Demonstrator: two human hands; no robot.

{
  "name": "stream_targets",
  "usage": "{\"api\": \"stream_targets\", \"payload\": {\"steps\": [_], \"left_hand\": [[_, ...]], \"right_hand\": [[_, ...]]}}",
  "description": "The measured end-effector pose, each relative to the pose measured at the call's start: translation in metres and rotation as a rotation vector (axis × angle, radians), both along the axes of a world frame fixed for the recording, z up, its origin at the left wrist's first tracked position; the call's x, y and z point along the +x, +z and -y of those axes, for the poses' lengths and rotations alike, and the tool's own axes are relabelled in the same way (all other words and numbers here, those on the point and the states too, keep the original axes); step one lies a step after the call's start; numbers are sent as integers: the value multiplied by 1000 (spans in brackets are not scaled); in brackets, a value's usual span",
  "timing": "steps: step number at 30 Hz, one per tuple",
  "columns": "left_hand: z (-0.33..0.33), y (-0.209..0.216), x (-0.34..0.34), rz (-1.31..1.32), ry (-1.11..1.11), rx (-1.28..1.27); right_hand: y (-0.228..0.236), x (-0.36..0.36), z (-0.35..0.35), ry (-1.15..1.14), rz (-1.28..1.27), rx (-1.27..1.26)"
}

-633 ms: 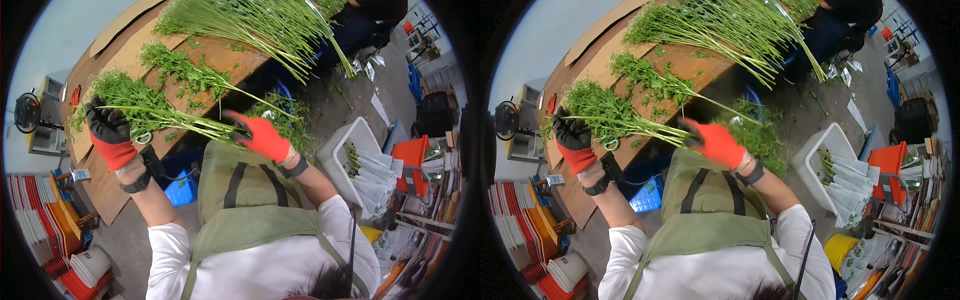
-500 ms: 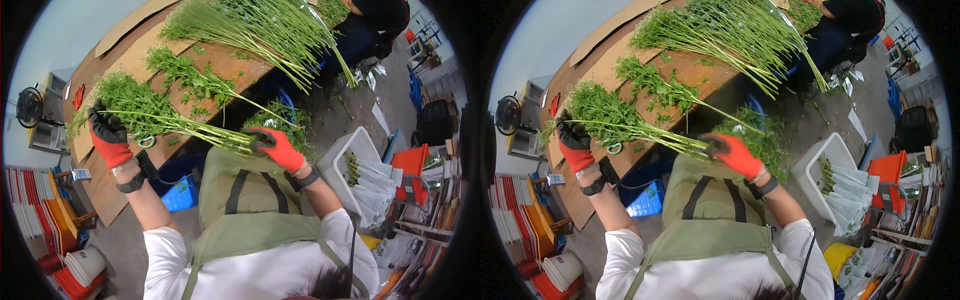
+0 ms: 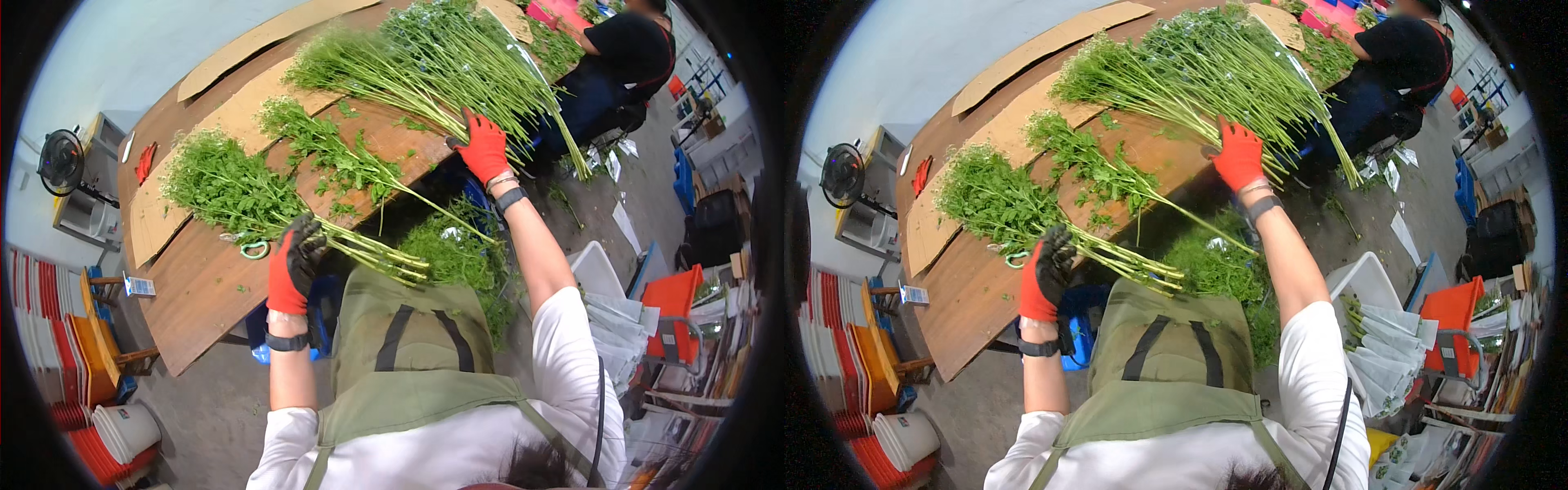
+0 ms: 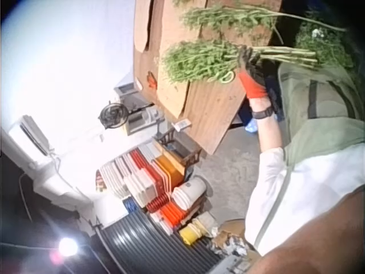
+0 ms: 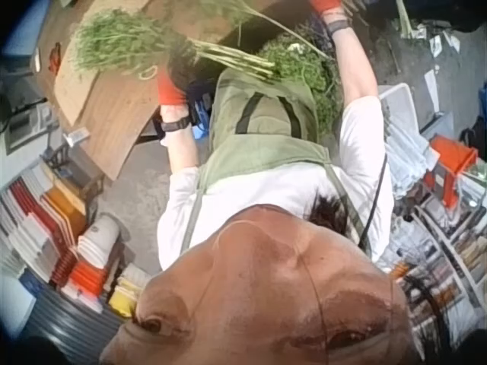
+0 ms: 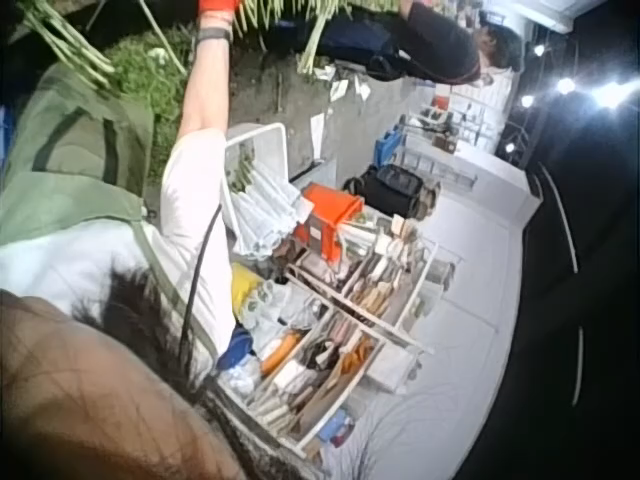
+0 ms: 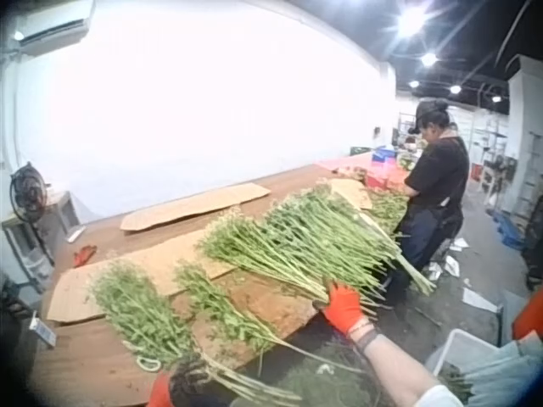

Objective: Clean and sort feverfew (white chamomile-like) flowers by removing lower leaves and grouping stems.

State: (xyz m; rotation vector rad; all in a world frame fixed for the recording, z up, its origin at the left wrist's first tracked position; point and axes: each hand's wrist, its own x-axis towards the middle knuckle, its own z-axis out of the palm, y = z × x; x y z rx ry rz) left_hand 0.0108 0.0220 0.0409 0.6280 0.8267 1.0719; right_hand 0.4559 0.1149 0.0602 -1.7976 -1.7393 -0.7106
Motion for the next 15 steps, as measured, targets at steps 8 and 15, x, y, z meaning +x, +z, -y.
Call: {"api": "stream_targets", "payload": {"steps": [8,15], "left_hand": [[23,5,16,-231,37,39],[16,-11,16,-269,60,149]], "right_hand": [[-90,-80,57,123,-185,-693],[-44,-111,105,242,-1130,-664]]}}
